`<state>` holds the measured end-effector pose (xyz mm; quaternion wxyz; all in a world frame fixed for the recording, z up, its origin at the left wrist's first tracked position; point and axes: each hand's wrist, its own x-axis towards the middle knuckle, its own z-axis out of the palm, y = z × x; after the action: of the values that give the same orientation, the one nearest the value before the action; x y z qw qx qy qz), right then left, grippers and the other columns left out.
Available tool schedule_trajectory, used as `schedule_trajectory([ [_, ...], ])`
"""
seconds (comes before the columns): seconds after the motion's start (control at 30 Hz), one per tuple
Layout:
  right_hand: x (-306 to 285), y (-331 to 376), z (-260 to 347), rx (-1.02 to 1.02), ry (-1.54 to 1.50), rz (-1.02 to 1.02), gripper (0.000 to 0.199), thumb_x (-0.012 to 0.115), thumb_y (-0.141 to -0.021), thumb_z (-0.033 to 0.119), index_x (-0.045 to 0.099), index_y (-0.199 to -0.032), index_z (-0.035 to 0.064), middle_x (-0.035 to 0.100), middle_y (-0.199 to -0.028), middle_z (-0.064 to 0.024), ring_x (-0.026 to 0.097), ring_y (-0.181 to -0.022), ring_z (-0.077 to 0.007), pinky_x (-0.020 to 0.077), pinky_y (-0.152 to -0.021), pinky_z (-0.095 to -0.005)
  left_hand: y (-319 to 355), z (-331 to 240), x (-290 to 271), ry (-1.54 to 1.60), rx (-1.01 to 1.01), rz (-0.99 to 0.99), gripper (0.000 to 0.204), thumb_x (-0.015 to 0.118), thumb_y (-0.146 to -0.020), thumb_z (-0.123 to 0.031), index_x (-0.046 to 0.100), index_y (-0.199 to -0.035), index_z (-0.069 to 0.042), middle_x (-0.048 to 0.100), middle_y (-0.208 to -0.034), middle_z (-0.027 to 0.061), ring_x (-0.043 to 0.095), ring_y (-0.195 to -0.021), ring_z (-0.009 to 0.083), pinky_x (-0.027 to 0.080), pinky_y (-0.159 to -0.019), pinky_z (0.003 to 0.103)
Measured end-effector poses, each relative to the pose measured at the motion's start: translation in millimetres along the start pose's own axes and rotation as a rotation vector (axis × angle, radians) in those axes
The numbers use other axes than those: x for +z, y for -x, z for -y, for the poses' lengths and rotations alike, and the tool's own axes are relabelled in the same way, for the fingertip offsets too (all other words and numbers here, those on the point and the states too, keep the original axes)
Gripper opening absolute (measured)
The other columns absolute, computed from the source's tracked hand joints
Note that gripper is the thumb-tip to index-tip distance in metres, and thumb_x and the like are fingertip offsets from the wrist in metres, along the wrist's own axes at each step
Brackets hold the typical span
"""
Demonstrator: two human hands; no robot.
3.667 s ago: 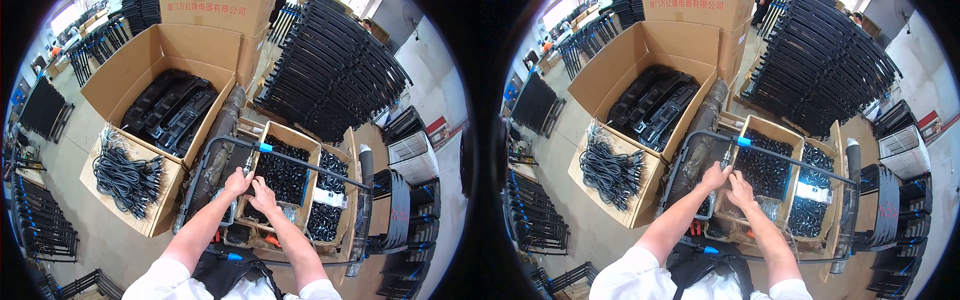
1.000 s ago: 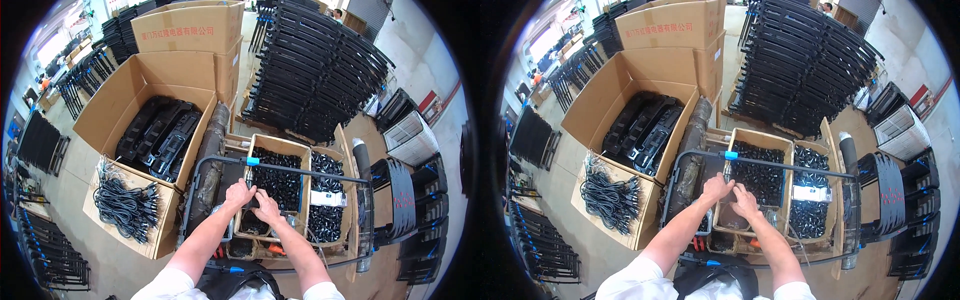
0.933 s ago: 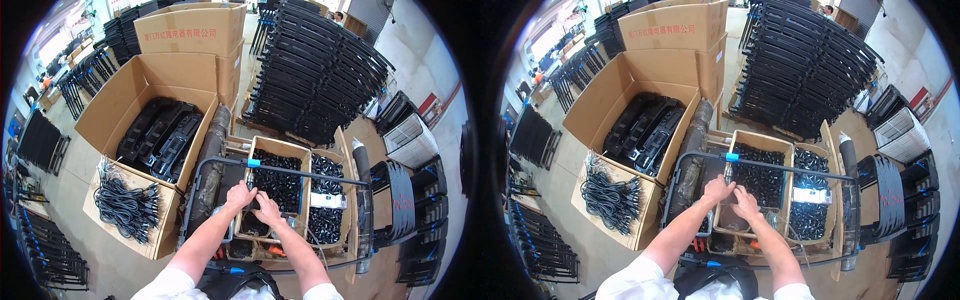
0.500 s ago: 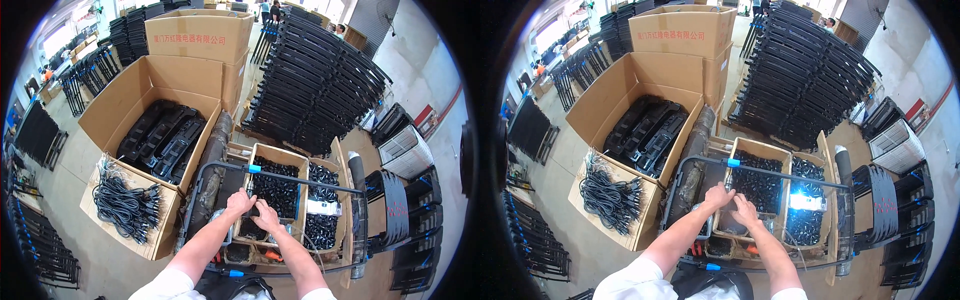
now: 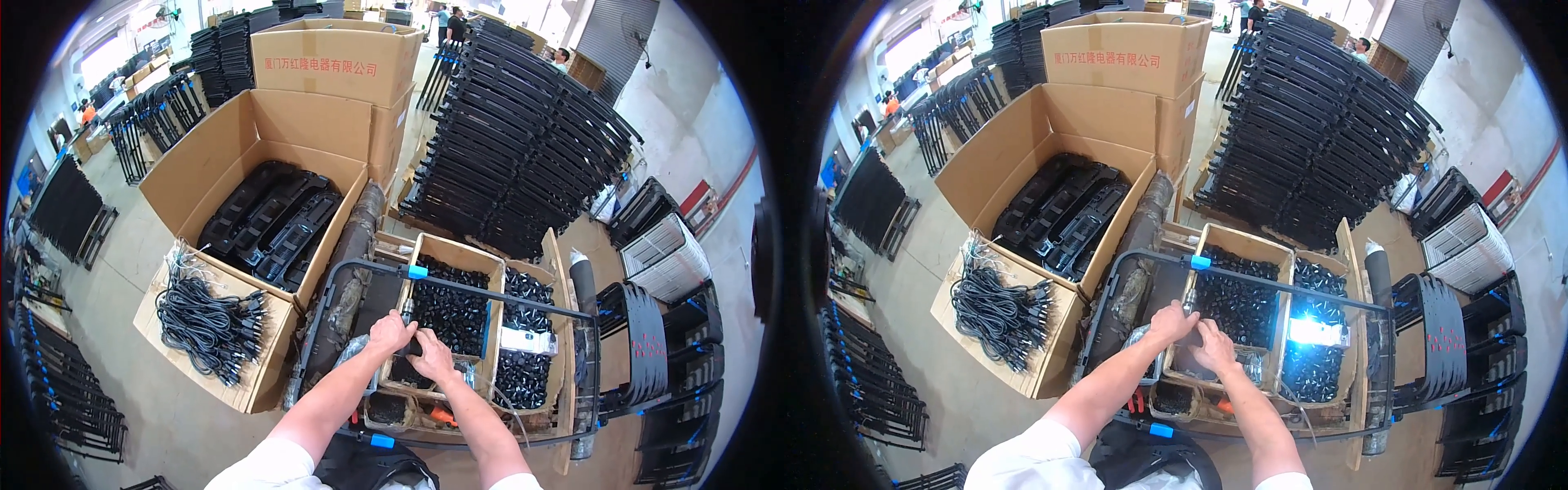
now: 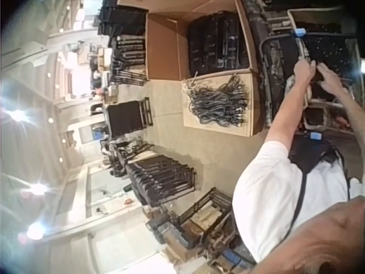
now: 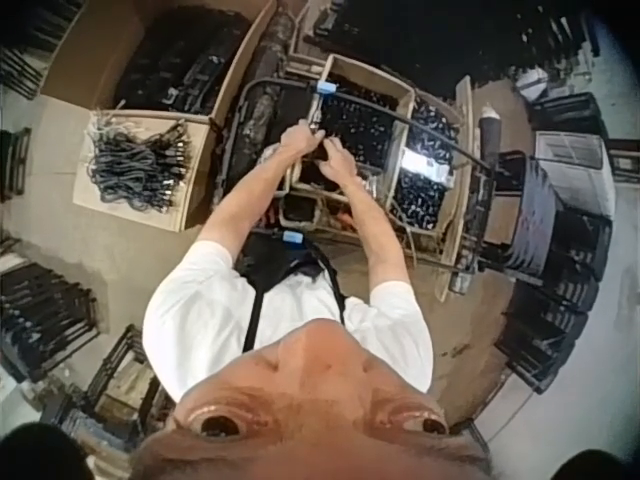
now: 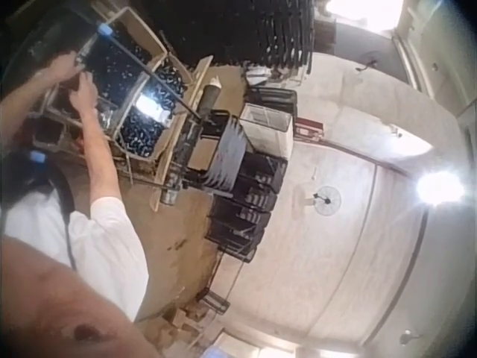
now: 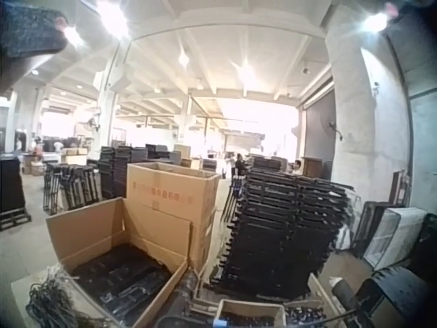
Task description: Assembling components of fitness equipment, including attaching motor covers and managing internal wiring.
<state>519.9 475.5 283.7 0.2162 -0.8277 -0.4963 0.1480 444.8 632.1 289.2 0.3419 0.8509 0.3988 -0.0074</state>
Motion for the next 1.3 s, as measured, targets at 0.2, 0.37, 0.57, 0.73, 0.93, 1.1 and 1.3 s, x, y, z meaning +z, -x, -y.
schedule_trajectory([
  [0.2,-18.0,48.3,23.9,-0.014,-0.009,-0.13,0.062,0.079,-0.077,0.023,0.061,-0.135,0.0093,0.059,-0.139,-0.0122,0.069,-0.106,-0.0407,0.0575,-0.092,-0.0497,45.8,-13.7,-1.0,0.056,-0.063,0.003,0.07,0.067,-0.091,-0.058,0.06,-0.119,0.006,0.073,-0.114,0.0305,0.071,-0.11,0.045,0.057,-0.095,0.05],
  [0.37,-52.3,143.6,77.8,-0.124,0.014,-0.191,0.074,0.084,-0.072,0.014,0.057,-0.14,0.0046,0.059,-0.136,-0.0164,0.067,-0.108,-0.0418,0.0565,-0.091,-0.0486,154.4,-15.0,8.8,0.779,-0.087,-0.055,0.067,0.072,-0.09,-0.055,0.068,-0.114,0.007,0.075,-0.105,0.0224,0.073,-0.101,0.0316,0.055,-0.089,0.043],
  [0.57,-14.8,265.4,105.1,-0.245,-0.028,-0.198,0.07,0.081,-0.079,0.02,0.055,-0.14,0.0008,0.064,-0.117,-0.0183,0.066,-0.083,-0.0379,0.0547,-0.074,-0.0472,316.3,3.8,11.7,0.57,0.046,-0.194,0.052,0.075,-0.093,-0.044,0.062,-0.112,0.003,0.073,-0.096,0.0219,0.073,-0.09,0.032,0.056,-0.083,0.044],
  [0.73,33.2,334.9,124.4,-0.263,-0.119,-0.046,0.077,0.087,-0.067,0.015,0.055,-0.136,-0.0001,0.065,-0.108,-0.0168,0.066,-0.087,-0.0379,0.0544,-0.078,-0.0476,405.0,56.2,44.3,0.582,-0.092,-0.236,0.049,0.076,-0.094,-0.041,0.061,-0.112,0.002,0.071,-0.091,0.0189,0.07,-0.083,0.031,0.056,-0.078,0.042],
  [0.93,89.0,367.6,131.5,-0.24,-0.089,0.235,0.086,0.086,-0.07,0.026,0.049,-0.143,0.0019,0.066,-0.109,-0.0192,0.069,-0.088,-0.0398,0.0566,-0.081,-0.0487,444.3,114.0,90.6,0.771,-0.326,-0.225,0.048,0.072,-0.096,-0.046,0.064,-0.104,0.002,0.07,-0.088,0.013,0.068,-0.083,0.0217,0.055,-0.078,0.039],
  [1.1,114.5,371.4,133.5,-0.123,-0.041,0.298,0.089,0.083,-0.073,0.024,0.042,-0.148,-0.0016,0.065,-0.113,-0.0236,0.069,-0.096,-0.044,0.0565,-0.087,-0.0517,436.0,136.8,99.6,0.662,-0.382,-0.114,0.05,0.069,-0.097,-0.048,0.066,-0.105,0.001,0.069,-0.089,0.0114,0.063,-0.083,0.0191,0.053,-0.078,0.037],
  [1.3,117.0,371.0,138.5,-0.05,-0.055,0.218,0.086,0.083,-0.074,0.022,0.044,-0.146,-0.0012,0.066,-0.117,-0.0246,0.069,-0.1,-0.0444,0.0564,-0.09,-0.0514,420.7,137.8,92.3,0.532,-0.302,-0.06,0.053,0.068,-0.096,-0.05,0.067,-0.106,0.002,0.073,-0.095,0.0188,0.07,-0.09,0.0283,0.054,-0.084,0.043],
])
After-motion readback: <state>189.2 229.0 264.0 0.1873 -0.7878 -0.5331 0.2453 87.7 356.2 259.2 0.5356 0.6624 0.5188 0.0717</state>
